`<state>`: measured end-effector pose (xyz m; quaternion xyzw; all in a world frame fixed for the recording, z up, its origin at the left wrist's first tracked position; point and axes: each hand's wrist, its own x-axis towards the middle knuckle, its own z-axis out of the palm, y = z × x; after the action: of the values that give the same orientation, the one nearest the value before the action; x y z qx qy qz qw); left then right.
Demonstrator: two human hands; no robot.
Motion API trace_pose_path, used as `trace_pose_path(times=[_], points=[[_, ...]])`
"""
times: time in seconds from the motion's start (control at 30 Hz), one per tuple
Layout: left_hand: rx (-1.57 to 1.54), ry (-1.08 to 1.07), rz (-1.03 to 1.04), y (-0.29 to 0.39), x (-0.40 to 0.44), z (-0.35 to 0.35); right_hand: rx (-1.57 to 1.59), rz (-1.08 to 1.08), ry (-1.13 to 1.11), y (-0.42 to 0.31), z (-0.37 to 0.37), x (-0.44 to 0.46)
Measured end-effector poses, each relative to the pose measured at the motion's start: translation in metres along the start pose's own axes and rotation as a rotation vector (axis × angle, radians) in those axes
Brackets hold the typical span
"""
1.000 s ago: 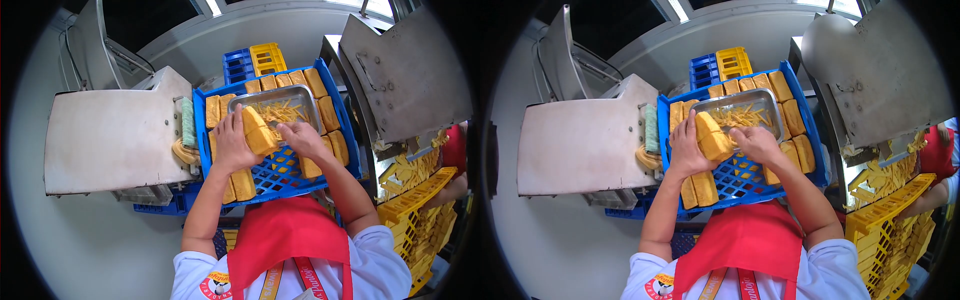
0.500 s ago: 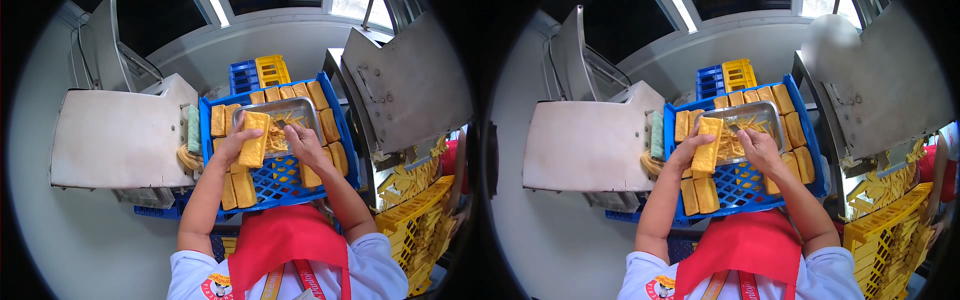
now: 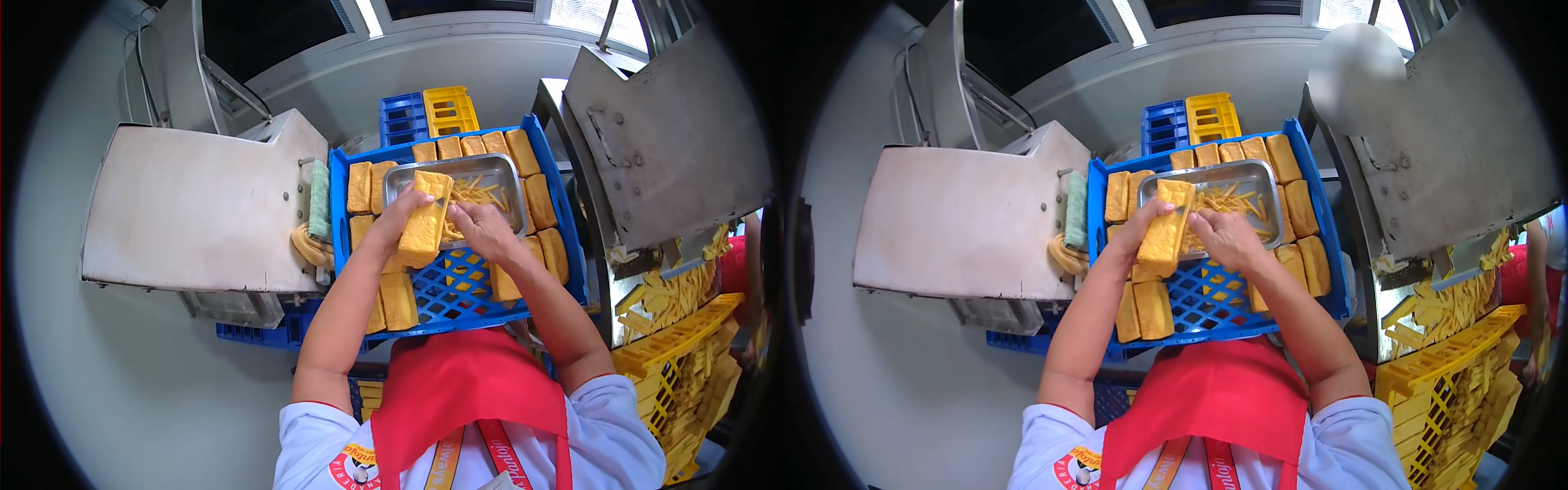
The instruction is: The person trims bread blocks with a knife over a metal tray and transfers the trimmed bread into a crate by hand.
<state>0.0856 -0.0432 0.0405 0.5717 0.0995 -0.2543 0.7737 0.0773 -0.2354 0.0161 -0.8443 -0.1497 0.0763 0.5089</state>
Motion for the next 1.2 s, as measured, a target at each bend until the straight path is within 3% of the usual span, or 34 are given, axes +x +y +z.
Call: trace_pose_path(times=[0.1,0.33,0.4,0.5,0.73,1.0,1.2], points=[[-0.069,-0.007,-0.045,-0.004,0.014,-0.007,-0.122,-0.047,-0.166,-0.004,-0.004,-0.008],[-0.289,-0.013,-0.111,-0.012,0.030,-0.008,-0.120,-0.028,-0.125,-0.009,-0.001,-0.004],[-0.350,0.031,-0.083,-0.016,0.032,-0.005,-0.199,0.102,0.018,-0.013,-0.003,0.001],[-0.492,0.067,0.057,-0.022,0.035,0.001,-0.392,0.042,0.104,-0.027,-0.009,0.000],[-0.659,0.221,0.253,-0.066,0.078,-0.024,-0.394,0.029,0.145,-0.018,0.000,0.013],[-0.649,0.456,0.201,-0.065,0.081,-0.016,-0.493,0.069,0.067,-0.026,0.016,0.010],[-0.678,0.435,0.238,-0.057,0.071,-0.015,-0.480,-0.032,0.086,-0.022,0.000,0.006]])
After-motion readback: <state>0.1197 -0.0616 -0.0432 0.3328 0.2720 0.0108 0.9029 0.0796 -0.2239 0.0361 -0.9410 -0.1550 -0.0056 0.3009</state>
